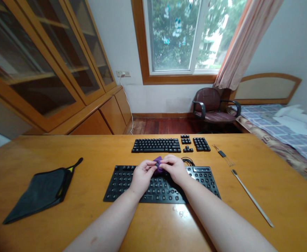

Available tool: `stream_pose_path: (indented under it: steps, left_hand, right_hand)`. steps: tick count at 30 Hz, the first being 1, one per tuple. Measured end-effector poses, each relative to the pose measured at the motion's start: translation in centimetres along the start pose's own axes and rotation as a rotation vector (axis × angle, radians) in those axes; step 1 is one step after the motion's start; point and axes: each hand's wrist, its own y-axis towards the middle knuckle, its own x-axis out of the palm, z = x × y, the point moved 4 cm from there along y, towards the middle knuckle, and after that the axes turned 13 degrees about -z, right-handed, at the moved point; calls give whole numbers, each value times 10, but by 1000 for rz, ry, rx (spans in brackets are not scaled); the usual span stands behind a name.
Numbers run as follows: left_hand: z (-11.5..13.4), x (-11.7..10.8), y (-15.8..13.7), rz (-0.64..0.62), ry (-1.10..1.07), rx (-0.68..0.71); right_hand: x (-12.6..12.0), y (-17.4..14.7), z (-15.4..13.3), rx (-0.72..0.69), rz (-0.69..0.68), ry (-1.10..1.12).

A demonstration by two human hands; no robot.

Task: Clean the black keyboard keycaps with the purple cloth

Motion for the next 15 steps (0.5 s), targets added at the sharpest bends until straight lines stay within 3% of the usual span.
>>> stream_pose_path:
  steps: [10, 15]
  left_hand:
    - [5, 4, 1, 36, -67, -10]
    - [11, 5, -1, 8, -39, 50]
  right_hand:
    - [2, 1, -3, 4, 17, -88]
    - [-2, 0, -2, 55, 87, -44]
